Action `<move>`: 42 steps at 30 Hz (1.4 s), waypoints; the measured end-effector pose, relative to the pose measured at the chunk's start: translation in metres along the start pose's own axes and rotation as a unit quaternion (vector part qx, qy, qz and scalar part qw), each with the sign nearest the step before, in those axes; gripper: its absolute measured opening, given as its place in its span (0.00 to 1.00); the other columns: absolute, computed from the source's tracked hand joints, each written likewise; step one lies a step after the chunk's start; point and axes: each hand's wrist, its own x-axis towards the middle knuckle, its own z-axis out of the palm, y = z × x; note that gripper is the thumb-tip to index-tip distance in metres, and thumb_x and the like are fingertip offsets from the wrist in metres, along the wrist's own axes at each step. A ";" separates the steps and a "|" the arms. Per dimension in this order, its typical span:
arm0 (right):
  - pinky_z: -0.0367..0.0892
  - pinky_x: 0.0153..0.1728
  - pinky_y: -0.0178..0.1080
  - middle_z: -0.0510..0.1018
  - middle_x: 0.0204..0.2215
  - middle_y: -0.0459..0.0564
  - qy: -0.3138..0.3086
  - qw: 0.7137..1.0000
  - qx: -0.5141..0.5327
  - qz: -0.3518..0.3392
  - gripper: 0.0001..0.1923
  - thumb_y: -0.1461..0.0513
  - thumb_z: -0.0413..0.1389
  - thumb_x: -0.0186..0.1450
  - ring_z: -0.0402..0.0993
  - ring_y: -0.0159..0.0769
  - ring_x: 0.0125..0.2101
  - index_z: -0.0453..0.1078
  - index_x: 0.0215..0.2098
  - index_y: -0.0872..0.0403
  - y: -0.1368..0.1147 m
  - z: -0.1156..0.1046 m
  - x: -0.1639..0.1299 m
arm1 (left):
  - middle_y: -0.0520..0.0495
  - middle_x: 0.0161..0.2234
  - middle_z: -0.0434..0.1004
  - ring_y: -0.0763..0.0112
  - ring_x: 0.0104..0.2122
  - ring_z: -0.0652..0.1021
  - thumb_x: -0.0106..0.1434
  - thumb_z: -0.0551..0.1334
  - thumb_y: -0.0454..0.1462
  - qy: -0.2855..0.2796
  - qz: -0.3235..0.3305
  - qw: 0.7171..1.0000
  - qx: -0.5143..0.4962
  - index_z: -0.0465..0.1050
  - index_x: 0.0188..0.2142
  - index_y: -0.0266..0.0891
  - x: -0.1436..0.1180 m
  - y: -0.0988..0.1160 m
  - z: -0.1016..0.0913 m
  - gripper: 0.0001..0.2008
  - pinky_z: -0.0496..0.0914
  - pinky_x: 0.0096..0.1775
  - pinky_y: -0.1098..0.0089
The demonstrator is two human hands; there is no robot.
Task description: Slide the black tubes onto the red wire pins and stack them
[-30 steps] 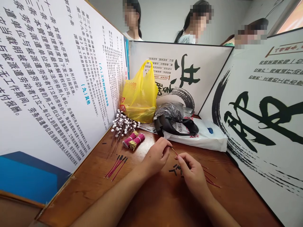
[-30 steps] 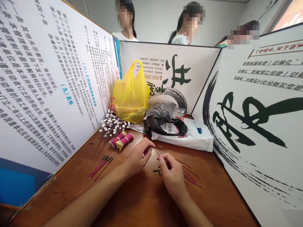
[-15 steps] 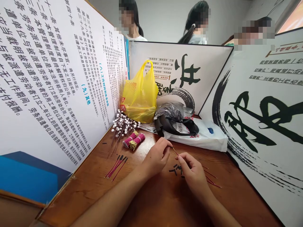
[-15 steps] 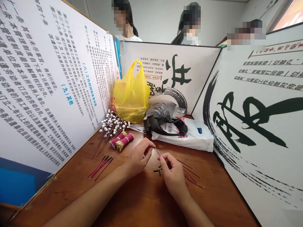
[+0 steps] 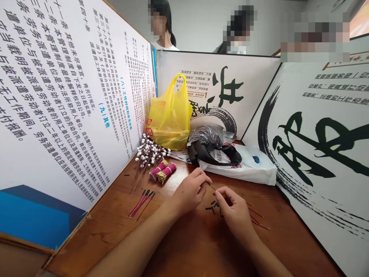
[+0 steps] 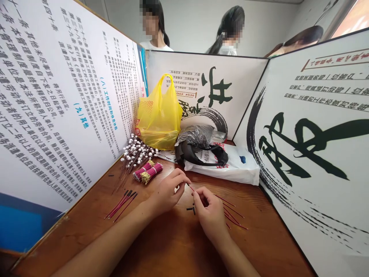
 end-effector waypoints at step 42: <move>0.61 0.25 0.34 0.72 0.21 0.46 -0.050 0.998 0.032 -0.004 0.17 0.50 0.54 0.65 0.67 0.33 0.22 0.70 0.30 0.55 -0.004 0.005 -0.002 | 0.53 0.30 0.63 0.77 0.29 0.66 0.60 0.57 0.33 0.006 -0.170 0.927 -0.333 0.62 0.40 0.38 -0.001 0.009 0.015 0.08 0.62 0.34 0.73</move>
